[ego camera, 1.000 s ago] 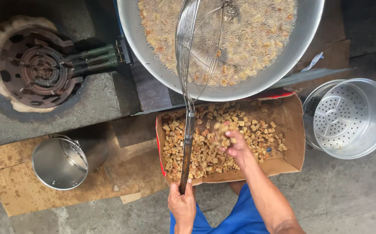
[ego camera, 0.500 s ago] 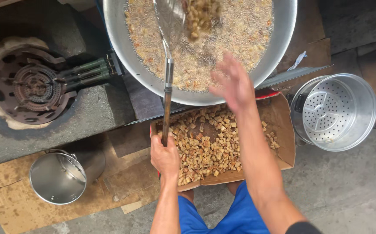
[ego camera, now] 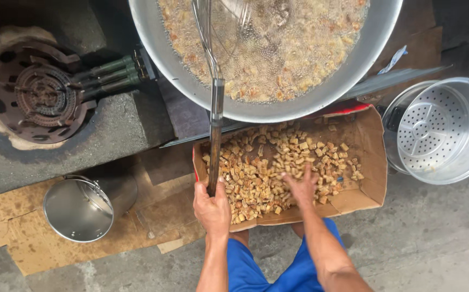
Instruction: The person uses a large wire skimmer to scoop fried food pieces from a wok of hot oil and transfers them into a cardboard box. The person also uses their hands to spread the fried pieces within the box and transfers a batch from a metal steamer into the box.
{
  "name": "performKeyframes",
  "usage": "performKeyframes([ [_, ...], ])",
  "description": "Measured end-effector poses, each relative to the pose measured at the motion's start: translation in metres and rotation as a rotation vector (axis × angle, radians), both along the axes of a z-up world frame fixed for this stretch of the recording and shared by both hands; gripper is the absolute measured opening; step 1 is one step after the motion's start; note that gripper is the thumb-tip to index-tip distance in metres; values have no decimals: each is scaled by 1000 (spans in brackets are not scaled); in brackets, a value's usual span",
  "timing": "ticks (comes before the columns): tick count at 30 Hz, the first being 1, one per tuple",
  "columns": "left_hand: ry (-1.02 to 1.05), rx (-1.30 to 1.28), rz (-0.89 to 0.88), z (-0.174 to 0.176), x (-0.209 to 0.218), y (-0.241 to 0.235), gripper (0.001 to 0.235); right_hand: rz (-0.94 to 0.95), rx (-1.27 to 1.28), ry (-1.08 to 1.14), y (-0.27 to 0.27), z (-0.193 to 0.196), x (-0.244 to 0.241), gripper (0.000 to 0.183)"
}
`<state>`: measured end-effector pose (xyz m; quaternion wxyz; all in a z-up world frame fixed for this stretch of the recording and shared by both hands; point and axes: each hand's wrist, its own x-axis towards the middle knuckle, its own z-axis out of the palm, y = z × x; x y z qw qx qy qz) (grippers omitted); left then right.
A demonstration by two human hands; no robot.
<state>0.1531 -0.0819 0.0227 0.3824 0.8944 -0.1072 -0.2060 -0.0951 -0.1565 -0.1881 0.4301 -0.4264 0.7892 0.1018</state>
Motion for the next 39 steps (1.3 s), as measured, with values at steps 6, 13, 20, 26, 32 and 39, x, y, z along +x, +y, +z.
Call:
performKeyframes([
  [6, 60, 68, 44, -3, -14, 18, 24, 341, 56, -162, 21, 1, 85, 115],
  [13, 141, 39, 98, -6, -19, 32, 24, 509, 46, -89, 27, -12, 88, 113],
  [20, -12, 25, 52, -7, -24, 48, 21, 215, 113, -65, 15, -6, 105, 110],
  [26, 18, 2, 57, -14, -39, 59, 22, 107, 46, -201, 43, -9, 70, 92],
  [32, 76, 58, 81, -13, -51, 72, 24, 13, 99, -168, 32, -8, 93, 96],
  [39, 118, 51, 64, -9, -63, 80, 22, -424, 66, -547, 27, -14, 56, 95],
])
